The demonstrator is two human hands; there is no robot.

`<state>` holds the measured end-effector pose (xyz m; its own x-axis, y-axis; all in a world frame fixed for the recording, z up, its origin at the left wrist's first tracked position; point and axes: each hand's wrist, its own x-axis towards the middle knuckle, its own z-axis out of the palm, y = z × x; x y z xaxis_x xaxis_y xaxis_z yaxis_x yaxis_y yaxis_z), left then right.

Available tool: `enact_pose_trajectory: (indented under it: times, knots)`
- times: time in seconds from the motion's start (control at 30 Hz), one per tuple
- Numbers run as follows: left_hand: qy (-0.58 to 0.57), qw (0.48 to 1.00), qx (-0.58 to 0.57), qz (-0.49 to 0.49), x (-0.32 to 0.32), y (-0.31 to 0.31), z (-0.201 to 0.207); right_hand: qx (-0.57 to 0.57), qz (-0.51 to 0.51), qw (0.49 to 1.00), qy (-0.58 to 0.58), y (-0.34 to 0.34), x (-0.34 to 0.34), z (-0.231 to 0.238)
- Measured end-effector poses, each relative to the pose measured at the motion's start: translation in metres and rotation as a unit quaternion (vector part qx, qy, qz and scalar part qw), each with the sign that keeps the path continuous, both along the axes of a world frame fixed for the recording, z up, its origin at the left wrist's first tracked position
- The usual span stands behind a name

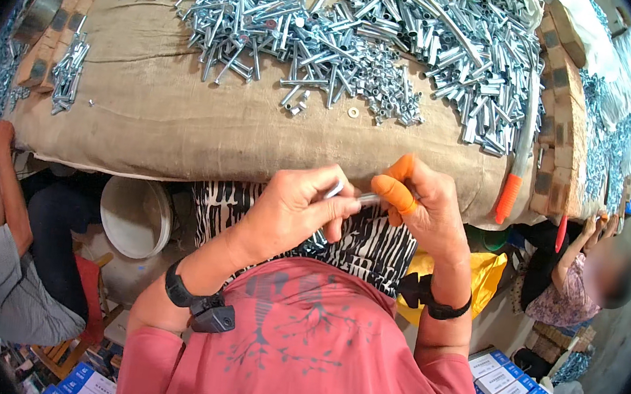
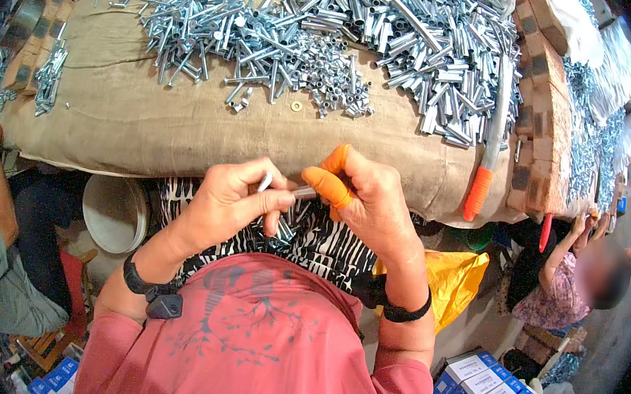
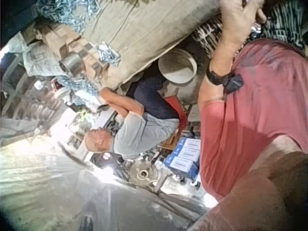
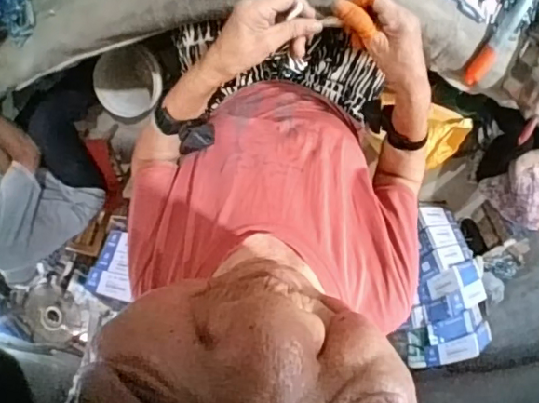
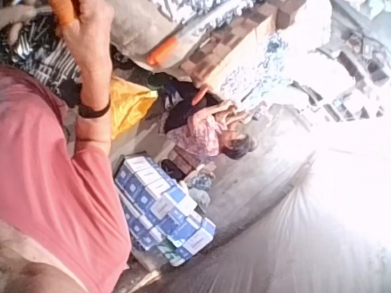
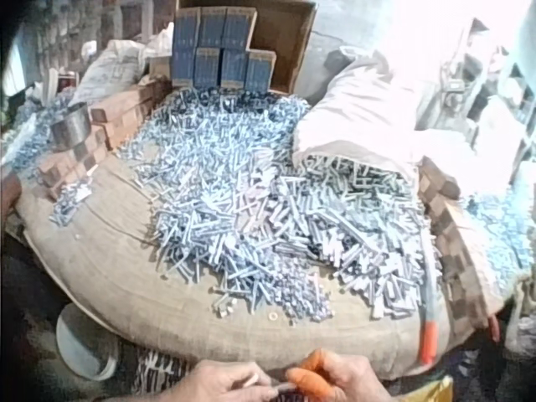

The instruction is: Sorting and assembling bolts and washers on a work surface.

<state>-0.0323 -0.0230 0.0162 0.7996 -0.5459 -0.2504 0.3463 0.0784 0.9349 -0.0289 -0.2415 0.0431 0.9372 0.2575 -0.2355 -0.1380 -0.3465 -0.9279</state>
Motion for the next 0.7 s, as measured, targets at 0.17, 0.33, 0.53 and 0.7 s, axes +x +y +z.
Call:
enact_pose_trajectory:
  times: [0.17, 0.33, 0.53, 0.7]
  knots:
    - [-0.166, 0.976, 0.108, -0.087, 0.011, 0.002, 0.016, -0.034, -0.135, 0.987, -0.076, 0.004, 0.021, 0.000]
    - [-0.219, 0.971, 0.095, -0.005, 0.025, 0.007, 0.016, -0.329, -0.214, 0.878, -0.274, -0.030, 0.038, -0.009]
    - [-0.212, 0.977, 0.016, -0.018, 0.027, -0.004, 0.006, -0.565, -0.216, 0.753, -0.259, -0.050, 0.037, -0.018]
    - [-0.050, 0.997, -0.044, 0.028, 0.022, -0.013, 0.008, -0.489, -0.143, 0.808, -0.295, -0.036, 0.033, -0.013]
